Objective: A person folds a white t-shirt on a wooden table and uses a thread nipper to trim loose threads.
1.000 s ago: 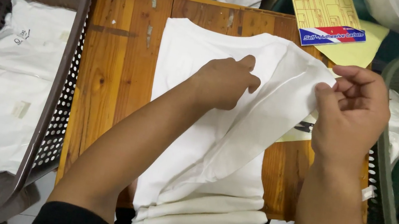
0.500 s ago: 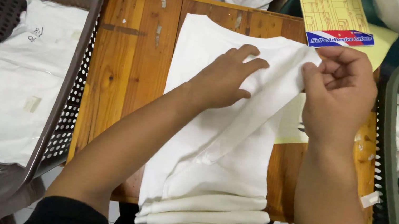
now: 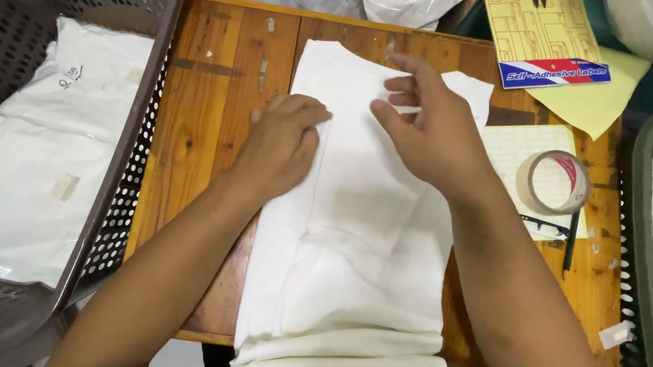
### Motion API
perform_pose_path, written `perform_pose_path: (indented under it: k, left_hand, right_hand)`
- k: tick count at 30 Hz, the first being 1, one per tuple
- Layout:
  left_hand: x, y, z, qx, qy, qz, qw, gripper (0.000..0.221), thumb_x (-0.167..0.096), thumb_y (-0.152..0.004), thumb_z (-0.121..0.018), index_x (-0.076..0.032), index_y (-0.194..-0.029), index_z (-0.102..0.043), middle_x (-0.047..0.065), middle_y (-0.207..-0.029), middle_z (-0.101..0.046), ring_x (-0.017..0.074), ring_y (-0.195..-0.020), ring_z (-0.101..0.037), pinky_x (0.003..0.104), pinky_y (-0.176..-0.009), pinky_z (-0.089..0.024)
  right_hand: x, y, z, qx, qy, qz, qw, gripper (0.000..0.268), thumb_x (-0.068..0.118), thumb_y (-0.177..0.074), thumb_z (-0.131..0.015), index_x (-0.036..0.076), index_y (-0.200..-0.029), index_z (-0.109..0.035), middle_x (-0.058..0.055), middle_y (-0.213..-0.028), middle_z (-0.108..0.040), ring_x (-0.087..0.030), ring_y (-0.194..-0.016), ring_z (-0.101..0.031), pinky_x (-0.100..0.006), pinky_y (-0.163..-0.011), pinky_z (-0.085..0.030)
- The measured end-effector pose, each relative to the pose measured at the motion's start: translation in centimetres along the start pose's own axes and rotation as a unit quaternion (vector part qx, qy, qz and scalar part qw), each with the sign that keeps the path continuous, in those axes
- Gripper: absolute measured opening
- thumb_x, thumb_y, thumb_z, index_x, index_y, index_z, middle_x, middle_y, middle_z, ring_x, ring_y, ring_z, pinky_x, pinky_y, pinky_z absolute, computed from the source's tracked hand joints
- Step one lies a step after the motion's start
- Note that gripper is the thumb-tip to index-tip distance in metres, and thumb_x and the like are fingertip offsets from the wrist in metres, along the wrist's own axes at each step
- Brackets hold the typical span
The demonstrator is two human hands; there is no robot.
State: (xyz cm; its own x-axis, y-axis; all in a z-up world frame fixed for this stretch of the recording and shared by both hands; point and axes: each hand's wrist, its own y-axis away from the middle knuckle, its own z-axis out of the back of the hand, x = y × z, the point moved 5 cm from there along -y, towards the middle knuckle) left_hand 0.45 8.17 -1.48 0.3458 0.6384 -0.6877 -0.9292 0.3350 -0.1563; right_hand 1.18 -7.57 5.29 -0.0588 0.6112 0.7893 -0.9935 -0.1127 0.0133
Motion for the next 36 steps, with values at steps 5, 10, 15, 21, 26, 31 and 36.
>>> perform_pose_path:
  k: [5, 10, 15, 21, 26, 31, 36]
  left_hand:
    - [1.5, 0.9, 1.3, -0.056, -0.019, 0.12, 0.991, 0.032, -0.023, -0.083, -0.053, -0.001, -0.106, -0.054, 0.017, -0.098, -0.047, 0.0318, -0.095, -0.049, 0.038, -0.076, -0.041]
    - [-0.6, 1.2, 2.2, 0.048, -0.03, 0.252, 0.966, 0.049, -0.021, -0.08, -0.055, 0.001, -0.12, -0.039, 0.025, -0.1, -0.051, 0.0383, -0.096, -0.054, 0.045, -0.075, -0.044]
    - [2.2, 1.3, 1.1, 0.065, -0.044, 0.286, 0.955, 0.023, -0.026, -0.078, -0.054, -0.006, -0.089, -0.056, 0.015, -0.081, -0.059, 0.0336, -0.082, -0.059, 0.041, -0.064, -0.046]
    - [2.1, 2.6, 1.4, 0.111, -0.077, 0.225, 0.965, 0.022, -0.025, -0.079, -0.048, -0.006, -0.072, -0.056, 0.014, -0.065, -0.053, 0.0339, -0.067, -0.058, 0.039, -0.055, -0.043]
    - [1.8, 1.3, 2.1, 0.029, 0.064, 0.282, 0.957, 0.029, -0.021, -0.076, -0.06, -0.003, -0.098, -0.052, 0.013, -0.078, -0.056, 0.0282, -0.079, -0.059, 0.037, -0.062, -0.047]
    - [3.6, -1.0, 1.2, -0.039, 0.15, 0.316, 0.936, 0.045, -0.02, -0.074, -0.066, 0.002, -0.108, -0.048, 0.008, -0.077, -0.052, 0.0199, -0.076, -0.058, 0.03, -0.058, -0.05]
    - [5.4, -3.8, -0.1, -0.047, 0.205, 0.296, 0.932, 0.019, -0.016, -0.073, -0.062, -0.002, -0.086, -0.064, 0.009, -0.069, -0.06, 0.0156, -0.064, -0.06, 0.025, -0.051, -0.05]
  right_hand:
    - [-3.8, 3.4, 2.1, -0.049, 0.16, -0.105, 0.98, 0.039, 0.015, -0.082, -0.056, 0.001, -0.117, -0.048, -0.022, -0.098, -0.058, -0.031, -0.089, -0.058, -0.038, -0.071, -0.05]
    - [-6.6, 5.8, 2.2, -0.055, 0.217, -0.207, 0.952, 0.042, 0.012, -0.081, -0.054, -0.003, -0.119, -0.045, -0.028, -0.092, -0.057, -0.033, -0.081, -0.061, -0.041, -0.062, -0.052]
    - [-6.3, 5.6, 2.1, -0.037, 0.199, -0.229, 0.952, 0.038, 0.01, -0.081, -0.052, 0.0, -0.117, -0.046, -0.026, -0.088, -0.058, -0.035, -0.084, -0.06, -0.044, -0.067, -0.051]
    - [-7.5, 6.4, 2.4, -0.005, 0.147, -0.234, 0.961, 0.033, 0.015, -0.081, -0.054, 0.013, -0.114, -0.051, -0.017, -0.083, -0.061, -0.031, -0.083, -0.06, -0.041, -0.069, -0.047]
    - [-9.2, 5.6, 3.0, -0.085, 0.051, -0.232, 0.967, 0.037, 0.014, -0.078, -0.063, 0.011, -0.113, -0.052, -0.014, -0.085, -0.057, -0.022, -0.078, -0.057, -0.034, -0.062, -0.048]
    - [-10.5, 3.5, 3.1, -0.156, -0.047, -0.229, 0.96, 0.053, 0.014, -0.075, -0.067, 0.005, -0.121, -0.041, -0.011, -0.081, -0.057, -0.017, -0.071, -0.056, -0.028, -0.059, -0.048]
    - [-13.9, 0.2, 3.3, -0.199, -0.102, -0.228, 0.948, 0.056, 0.018, -0.068, -0.074, 0.004, -0.116, -0.048, -0.006, -0.077, -0.059, -0.013, -0.073, -0.06, -0.025, -0.061, -0.05]
